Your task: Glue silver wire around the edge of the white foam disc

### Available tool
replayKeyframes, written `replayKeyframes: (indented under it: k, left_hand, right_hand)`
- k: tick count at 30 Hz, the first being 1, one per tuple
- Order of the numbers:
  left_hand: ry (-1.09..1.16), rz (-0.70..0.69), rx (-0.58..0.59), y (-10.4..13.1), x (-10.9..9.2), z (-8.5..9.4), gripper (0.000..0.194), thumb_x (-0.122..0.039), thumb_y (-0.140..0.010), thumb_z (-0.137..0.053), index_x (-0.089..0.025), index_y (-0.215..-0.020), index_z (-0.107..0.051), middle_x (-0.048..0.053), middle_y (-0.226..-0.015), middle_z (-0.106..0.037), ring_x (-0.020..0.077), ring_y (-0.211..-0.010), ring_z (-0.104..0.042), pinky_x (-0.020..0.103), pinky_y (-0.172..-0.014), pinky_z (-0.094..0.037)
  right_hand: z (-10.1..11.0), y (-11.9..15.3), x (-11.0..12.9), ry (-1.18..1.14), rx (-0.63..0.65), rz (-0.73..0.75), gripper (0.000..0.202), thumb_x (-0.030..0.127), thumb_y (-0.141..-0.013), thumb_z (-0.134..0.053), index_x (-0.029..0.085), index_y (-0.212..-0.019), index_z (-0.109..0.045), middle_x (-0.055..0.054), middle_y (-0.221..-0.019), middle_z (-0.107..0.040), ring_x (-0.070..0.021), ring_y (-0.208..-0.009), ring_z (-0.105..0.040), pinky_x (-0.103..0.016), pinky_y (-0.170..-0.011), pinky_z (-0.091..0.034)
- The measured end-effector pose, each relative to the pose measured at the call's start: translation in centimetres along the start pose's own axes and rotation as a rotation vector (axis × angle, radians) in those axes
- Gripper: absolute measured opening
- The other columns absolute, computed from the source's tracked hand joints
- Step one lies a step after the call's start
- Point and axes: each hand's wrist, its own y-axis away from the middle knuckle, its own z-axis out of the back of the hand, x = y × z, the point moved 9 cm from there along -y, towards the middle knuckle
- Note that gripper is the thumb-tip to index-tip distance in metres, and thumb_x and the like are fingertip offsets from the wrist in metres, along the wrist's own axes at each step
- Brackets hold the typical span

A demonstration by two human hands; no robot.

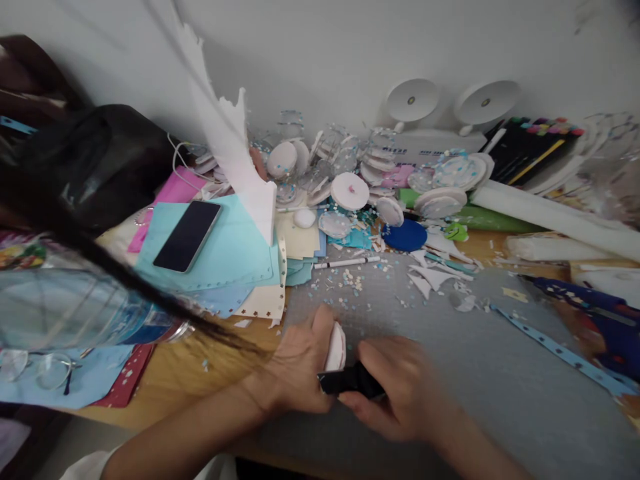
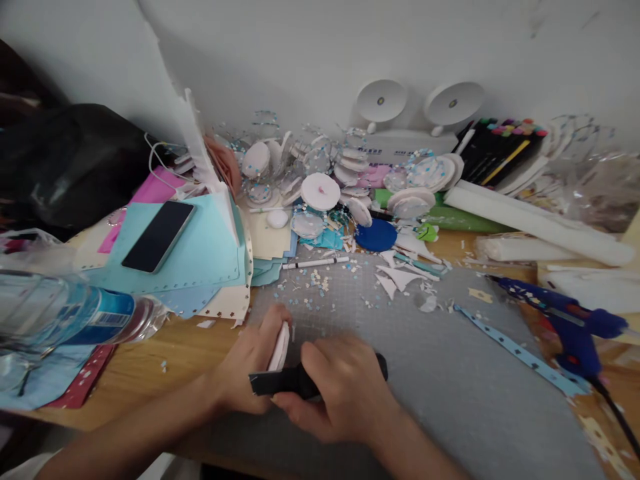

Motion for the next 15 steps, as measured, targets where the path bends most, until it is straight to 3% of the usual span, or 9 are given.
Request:
replayKeyframes:
  k: [10,15]
  left_hand:
    - [0.097,-0.102,-0.046,0.43,-0.7,0.45,0.035,-0.025,-0.071,-0.045,-0.018,-0.102,-0.032,0.001,-0.072,-0.041,0.0182,-0.059,-0.043,0.032,-0.055,-0.031]
    - [0.144,-0.059,-0.003,0.27,-0.53,-0.33,0.04,-0.031,-0.069,-0.049,-0.019,-0.101,-0.03,-0.001,-0.07,-0.039,0.0166,-0.055,-0.04,0.03,-0.051,-0.027]
  right_hand:
    - [0.59,-0.03,-0.43,0.023,-0.03,0.0,0.04,0.052,-0.091,-0.037,0.02,-0.067,-0.045,0.0,-0.052,-0.052,-0.0149,-0.045,-0.048,-0.03,-0.048,-0.026]
    - [0.69,-0.16,0.15,0.027,-0.05,0.013,0.04,0.051,-0.091,-0.035,0.02,-0.067,-0.045,-0.001,-0.052,-0.053,-0.0151,-0.045,-0.048,-0.03,-0.049,-0.026]
